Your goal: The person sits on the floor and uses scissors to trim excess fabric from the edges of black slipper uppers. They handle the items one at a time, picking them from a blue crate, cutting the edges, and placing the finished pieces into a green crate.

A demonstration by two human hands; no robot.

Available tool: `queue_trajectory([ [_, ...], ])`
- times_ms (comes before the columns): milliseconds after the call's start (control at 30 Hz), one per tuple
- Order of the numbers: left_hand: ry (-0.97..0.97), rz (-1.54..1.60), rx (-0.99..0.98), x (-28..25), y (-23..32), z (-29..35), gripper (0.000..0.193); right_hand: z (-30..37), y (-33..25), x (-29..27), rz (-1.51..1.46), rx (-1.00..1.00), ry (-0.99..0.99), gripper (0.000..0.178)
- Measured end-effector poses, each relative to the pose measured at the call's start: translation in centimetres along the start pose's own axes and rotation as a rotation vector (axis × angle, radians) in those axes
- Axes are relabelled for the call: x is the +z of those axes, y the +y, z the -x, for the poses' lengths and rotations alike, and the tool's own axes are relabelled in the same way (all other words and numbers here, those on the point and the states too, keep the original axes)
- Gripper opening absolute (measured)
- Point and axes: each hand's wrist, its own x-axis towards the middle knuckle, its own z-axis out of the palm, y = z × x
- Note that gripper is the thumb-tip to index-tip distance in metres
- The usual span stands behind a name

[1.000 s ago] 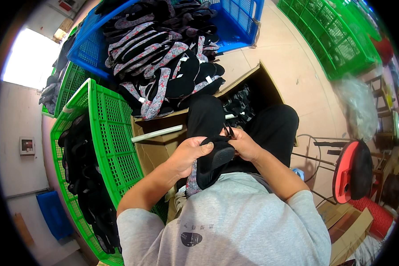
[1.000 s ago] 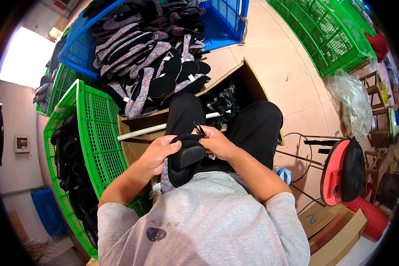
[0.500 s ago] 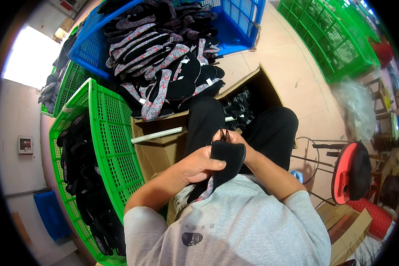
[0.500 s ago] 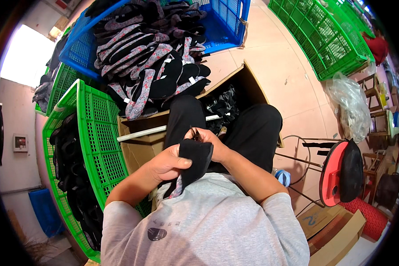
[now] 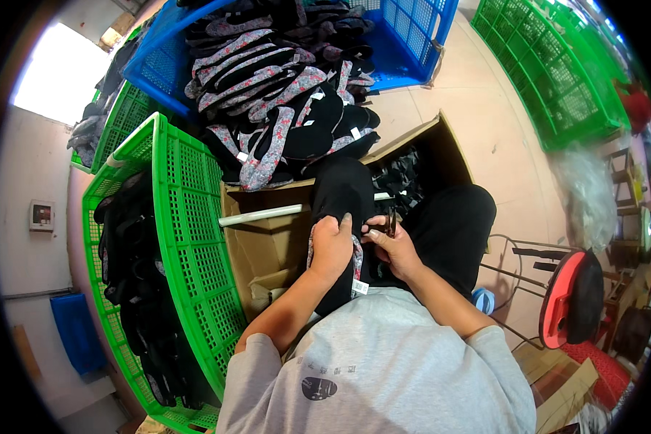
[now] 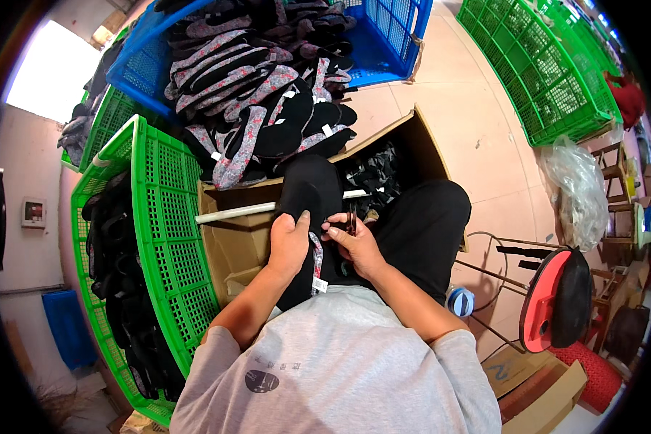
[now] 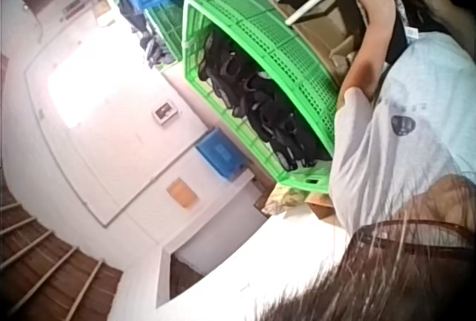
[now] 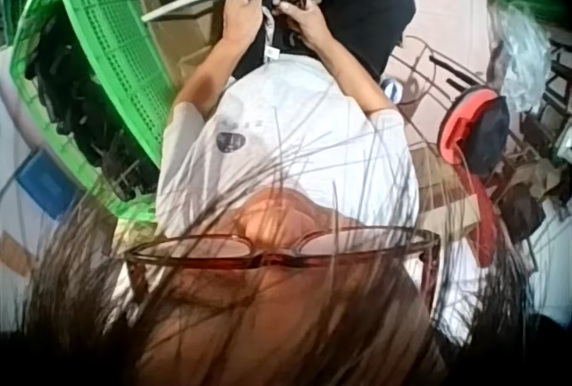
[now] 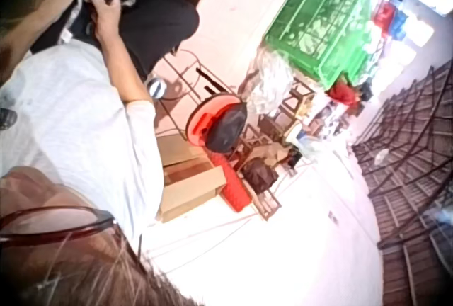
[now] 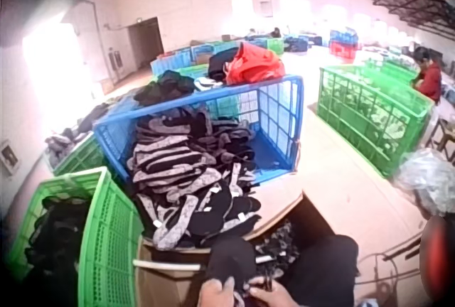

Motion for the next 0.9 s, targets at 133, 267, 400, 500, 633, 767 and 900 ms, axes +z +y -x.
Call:
queue_trajectory([
  [133, 0.014, -0.099, -0.047, -0.4, 2.0, 0.7, 0.041, 0.2, 0.6, -0.3, 0.048, 0.066, -0.06, 0.034],
  [267, 0.049, -0.225, 0.101, -0.5, 3.8, 1.3, 0.039, 0.3, 0.6, 0.3, 0.072, 0.09, -0.018, 0.035],
  [400, 0.048, -0.237, 0.14, 0.0, 3.3, 1.2, 0.036, 0.5, 0.8, -0.1, 0.1, 0.125, -0.081, 0.03],
  [500, 0.032, -0.26, 0.153, 0.4, 3.5, 1.4, 0.034, 0.7, 1.0, -0.4, 0.148, 0.116, -0.082, 0.024],
  [633, 0.007, -0.308, 0.206, 0.8, 4.3, 1.7, 0.03, 0.2, 2.4, -1.0, 0.369, -0.086, -0.049, 0.016],
  [767, -0.053, -0.38, 0.275, 0.8, 4.9, 2.4, 0.029, 0.6, 3.8, -0.9, 0.429, -0.172, 0.084, 0.015],
  [900, -0.114, -0.329, 0.399, -1.2, 6.6, 3.2, 0.021, 0.7, 3.3, -0.9, 0.44, -0.142, 0.028, 0.015],
])
